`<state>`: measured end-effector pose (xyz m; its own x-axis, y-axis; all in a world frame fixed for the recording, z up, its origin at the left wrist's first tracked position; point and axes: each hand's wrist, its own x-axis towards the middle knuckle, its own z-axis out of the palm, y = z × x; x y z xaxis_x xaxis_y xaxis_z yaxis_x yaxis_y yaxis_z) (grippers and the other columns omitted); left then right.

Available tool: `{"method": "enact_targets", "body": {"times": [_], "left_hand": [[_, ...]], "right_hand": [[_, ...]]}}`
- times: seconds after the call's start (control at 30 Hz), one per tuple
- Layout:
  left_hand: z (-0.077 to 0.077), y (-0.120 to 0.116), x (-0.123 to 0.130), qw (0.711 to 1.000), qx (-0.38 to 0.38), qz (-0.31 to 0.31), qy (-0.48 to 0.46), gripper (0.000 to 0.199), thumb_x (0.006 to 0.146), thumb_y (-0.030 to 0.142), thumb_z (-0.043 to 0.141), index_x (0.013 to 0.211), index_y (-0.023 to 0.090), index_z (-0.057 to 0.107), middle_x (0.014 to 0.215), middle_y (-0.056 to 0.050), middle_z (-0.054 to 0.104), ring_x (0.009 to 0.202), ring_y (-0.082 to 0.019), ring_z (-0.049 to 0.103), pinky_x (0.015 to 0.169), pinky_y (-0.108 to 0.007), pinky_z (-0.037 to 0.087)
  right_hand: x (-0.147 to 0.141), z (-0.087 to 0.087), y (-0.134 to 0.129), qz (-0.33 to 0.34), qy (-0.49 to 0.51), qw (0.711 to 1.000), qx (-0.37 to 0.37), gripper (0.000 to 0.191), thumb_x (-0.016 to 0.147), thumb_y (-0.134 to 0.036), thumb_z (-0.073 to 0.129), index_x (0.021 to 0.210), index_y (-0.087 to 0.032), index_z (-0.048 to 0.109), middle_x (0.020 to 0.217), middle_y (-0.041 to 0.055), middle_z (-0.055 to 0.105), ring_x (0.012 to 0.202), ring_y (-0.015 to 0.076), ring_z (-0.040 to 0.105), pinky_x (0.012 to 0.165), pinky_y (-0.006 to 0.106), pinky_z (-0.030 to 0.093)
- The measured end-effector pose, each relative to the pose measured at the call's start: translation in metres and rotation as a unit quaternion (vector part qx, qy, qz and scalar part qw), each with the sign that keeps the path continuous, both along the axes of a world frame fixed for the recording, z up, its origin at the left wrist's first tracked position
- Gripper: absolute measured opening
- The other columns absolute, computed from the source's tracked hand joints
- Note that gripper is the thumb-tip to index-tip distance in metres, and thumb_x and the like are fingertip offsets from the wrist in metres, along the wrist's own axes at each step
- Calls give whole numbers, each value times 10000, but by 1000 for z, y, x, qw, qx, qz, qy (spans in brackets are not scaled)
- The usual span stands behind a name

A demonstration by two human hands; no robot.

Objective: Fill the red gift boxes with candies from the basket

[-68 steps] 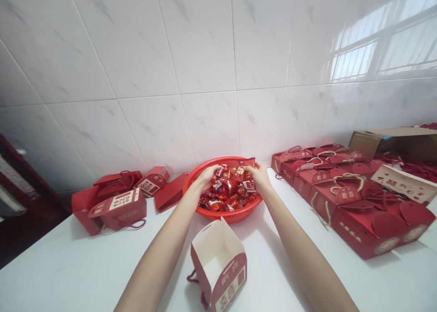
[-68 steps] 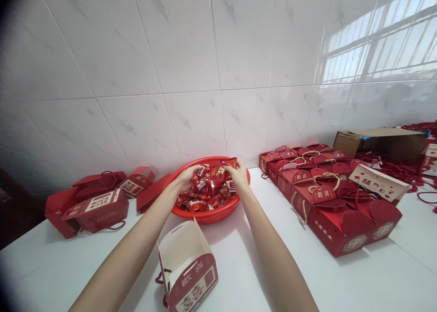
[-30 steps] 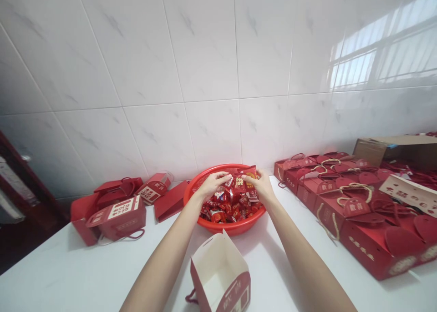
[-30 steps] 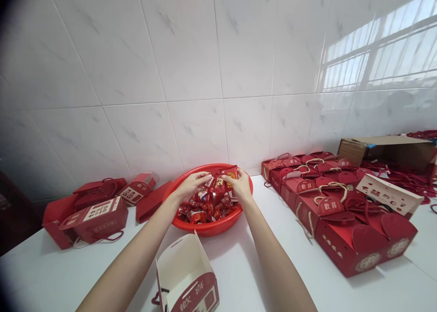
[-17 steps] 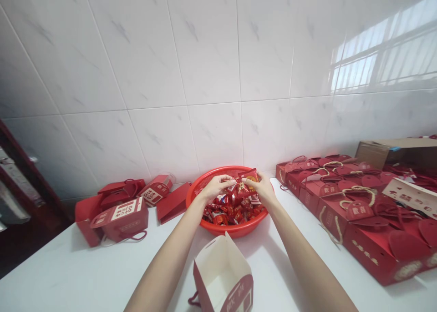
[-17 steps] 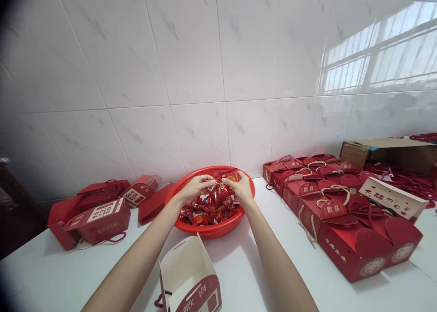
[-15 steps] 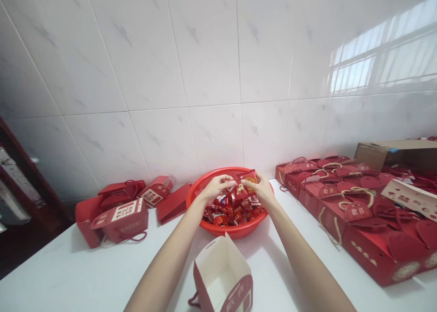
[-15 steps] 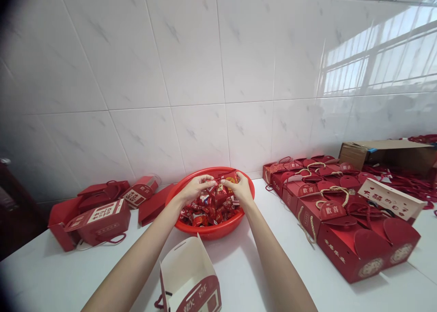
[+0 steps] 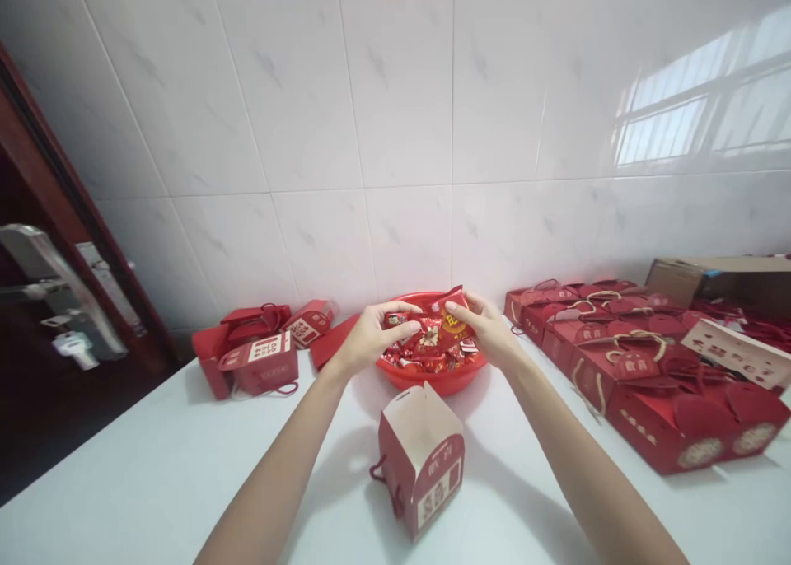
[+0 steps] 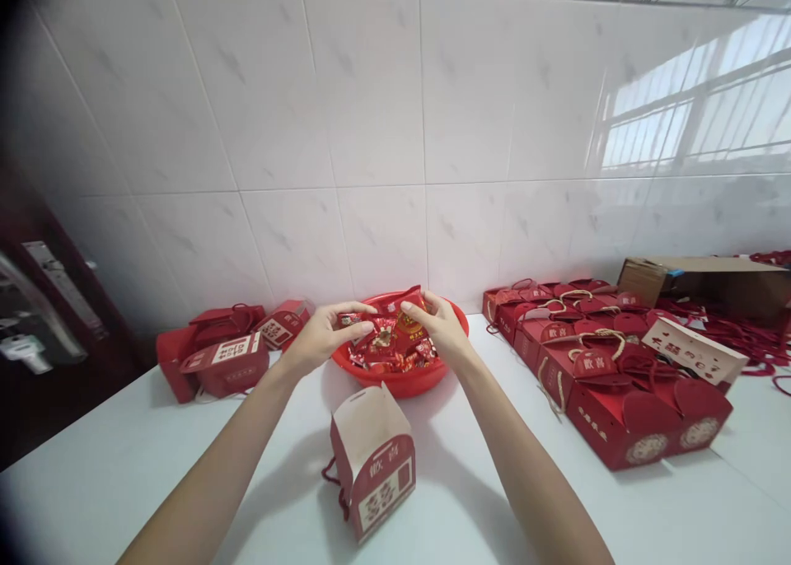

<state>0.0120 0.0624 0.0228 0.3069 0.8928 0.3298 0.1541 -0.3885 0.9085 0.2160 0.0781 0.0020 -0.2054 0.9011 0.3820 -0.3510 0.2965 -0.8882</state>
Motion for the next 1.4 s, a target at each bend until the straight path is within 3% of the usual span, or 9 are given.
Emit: {"method": "enact_targets", "body": {"times": [0.13,0.27,0.5,0.67,0.87,1.07,1.17,1.3,1.4], "left_hand": [[8,-42,-10,988,68,-16,139,232,763,342,728,947,211,780,895,-51,746,819,-235,671,712,-297,509],[2,-61,-13,968,96,-58,226,207,803,283,673,968,259,796,926,-35,766,839,-244,689,714,-286,501],[-7,-67,-10,965,75,-61,242,246,847,308,630,1027,249,786,914,-38,768,792,-238,678,670,-277,465],[-3,-72,2,952,67,-112,275,245,893,325,576,985,243,788,900,-42,768,794,-224,668,695,-279,462],[2,-71,0,933,73,-99,338,269,933,309,527,1052,194,739,1023,-38,755,858,-185,655,749,-260,454],[0,-73,2,913,64,-144,375,439,1007,399,369,801,165,678,792,-26,694,692,-152,591,635,-259,411],[1,-76,1,907,69,-126,396,484,1018,431,316,835,174,684,783,-27,679,697,-162,587,630,-270,405],[3,-82,-6,900,95,-78,418,347,972,403,430,1051,224,717,935,-34,694,826,-190,620,701,-276,435],[4,-85,-14,880,99,-26,464,349,919,442,492,1061,228,729,1022,-60,660,918,-226,613,742,-298,453]], "right_hand": [[2,16,-28,-37,1,999,7,352,643,-442,823,854,-195,689,834,35,748,765,214,699,717,330,564],[1,27,-51,-46,-3,998,30,316,661,-412,813,847,-191,687,821,24,734,736,180,679,699,295,553],[-6,31,-70,-20,-11,999,37,280,702,-408,791,850,-199,679,806,22,723,707,166,672,668,288,547],[-9,26,-67,-17,-31,998,42,283,722,-403,781,875,-188,681,804,30,725,719,168,677,659,278,549],[-6,22,-63,-23,-50,997,62,296,751,-406,765,918,-178,679,851,35,726,750,169,681,691,292,552],[-5,21,-61,-32,-68,994,75,313,769,-426,749,950,-187,658,873,39,729,791,182,688,723,312,557],[-5,21,-61,-32,-78,994,72,316,769,-419,749,958,-184,654,892,44,728,813,182,685,738,314,555],[-7,20,-63,-35,-95,992,81,275,793,-386,718,966,-182,654,871,35,708,816,173,668,744,306,542],[-12,18,-65,-39,-114,989,82,209,813,-324,669,971,-191,636,851,19,688,813,169,654,735,300,539]]}}
